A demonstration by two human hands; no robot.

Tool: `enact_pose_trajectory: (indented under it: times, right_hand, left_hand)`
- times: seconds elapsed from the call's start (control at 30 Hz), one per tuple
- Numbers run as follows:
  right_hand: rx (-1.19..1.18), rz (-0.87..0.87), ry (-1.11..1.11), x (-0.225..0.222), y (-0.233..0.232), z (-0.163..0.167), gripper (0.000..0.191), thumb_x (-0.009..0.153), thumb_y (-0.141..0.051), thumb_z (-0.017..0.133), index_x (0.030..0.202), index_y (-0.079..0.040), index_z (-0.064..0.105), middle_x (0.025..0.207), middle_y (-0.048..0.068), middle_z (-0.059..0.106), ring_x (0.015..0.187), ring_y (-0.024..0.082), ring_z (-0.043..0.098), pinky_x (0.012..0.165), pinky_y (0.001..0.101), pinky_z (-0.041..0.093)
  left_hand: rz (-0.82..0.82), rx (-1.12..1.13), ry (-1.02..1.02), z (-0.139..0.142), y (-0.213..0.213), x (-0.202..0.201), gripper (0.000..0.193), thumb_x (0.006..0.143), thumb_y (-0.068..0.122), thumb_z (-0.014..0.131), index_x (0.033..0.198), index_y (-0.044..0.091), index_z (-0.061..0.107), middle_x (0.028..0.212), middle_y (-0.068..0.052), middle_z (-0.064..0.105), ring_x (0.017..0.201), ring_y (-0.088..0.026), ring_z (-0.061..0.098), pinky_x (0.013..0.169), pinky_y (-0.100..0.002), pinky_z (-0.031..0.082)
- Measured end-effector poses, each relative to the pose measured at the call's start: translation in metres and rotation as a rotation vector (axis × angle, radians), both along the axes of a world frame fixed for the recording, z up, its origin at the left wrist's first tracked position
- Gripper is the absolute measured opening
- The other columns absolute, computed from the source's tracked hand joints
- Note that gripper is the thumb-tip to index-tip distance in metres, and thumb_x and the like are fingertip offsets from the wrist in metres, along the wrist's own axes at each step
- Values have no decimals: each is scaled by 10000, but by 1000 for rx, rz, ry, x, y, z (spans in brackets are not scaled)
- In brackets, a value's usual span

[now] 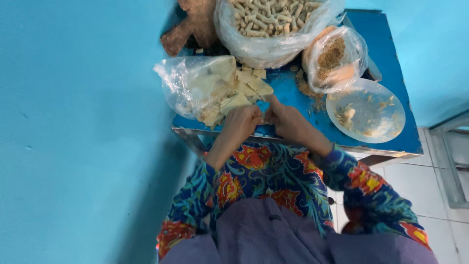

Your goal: The person tears flat dough sheets into smaller pieces and rolls each piece between their fingers into a cylinder, adding the finished rolls to a plastic bag filled with similar rolled snacks. They occasionally reach into the bag of completed rolls and continue tearing and rolling more pieces.

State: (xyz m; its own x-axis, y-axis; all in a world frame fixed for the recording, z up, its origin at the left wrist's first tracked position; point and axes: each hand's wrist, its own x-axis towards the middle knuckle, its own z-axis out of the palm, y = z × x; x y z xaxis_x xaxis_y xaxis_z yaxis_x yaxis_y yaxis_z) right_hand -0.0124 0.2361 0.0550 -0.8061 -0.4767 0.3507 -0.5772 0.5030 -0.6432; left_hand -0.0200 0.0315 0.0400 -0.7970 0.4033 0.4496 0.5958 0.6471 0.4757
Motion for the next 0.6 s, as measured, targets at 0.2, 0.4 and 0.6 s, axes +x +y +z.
enact_pose_trajectory:
  times: [0.2, 0.4, 0.6]
  right_hand:
    - [77, -55, 324, 24, -4, -1, 650, 795, 26, 680, 1385, 0, 406, 1029, 180, 710, 985, 425, 686, 742, 479, 552]
    - [135, -42, 118, 26, 0, 8, 633, 826, -1, 704, 1390, -28, 420, 1019, 183, 683, 958, 412, 678, 735, 492, 540]
    - [265, -74, 372, 38, 1, -8, 721, 810, -26, 714, 1474, -13, 431, 1082, 178, 691, 1013, 388, 695, 759, 449, 576]
  left_hand:
    - [-14, -145, 313, -9, 3, 33, 195, 857, 74, 693, 1045, 21, 675, 1007, -147, 663, 1008, -344, 632, 863, -443, 536]
    - [25, -267, 335, -11, 8, 40, 258, 795, 20, 672, 1050, -20, 676, 1058, -169, 647, 1047, -338, 605, 903, -438, 511]
    - [147, -446, 470, -21, 13, 62, 264, 851, 66, 673, 1088, -48, 698, 1046, -140, 636, 1053, -280, 579, 928, -417, 471]
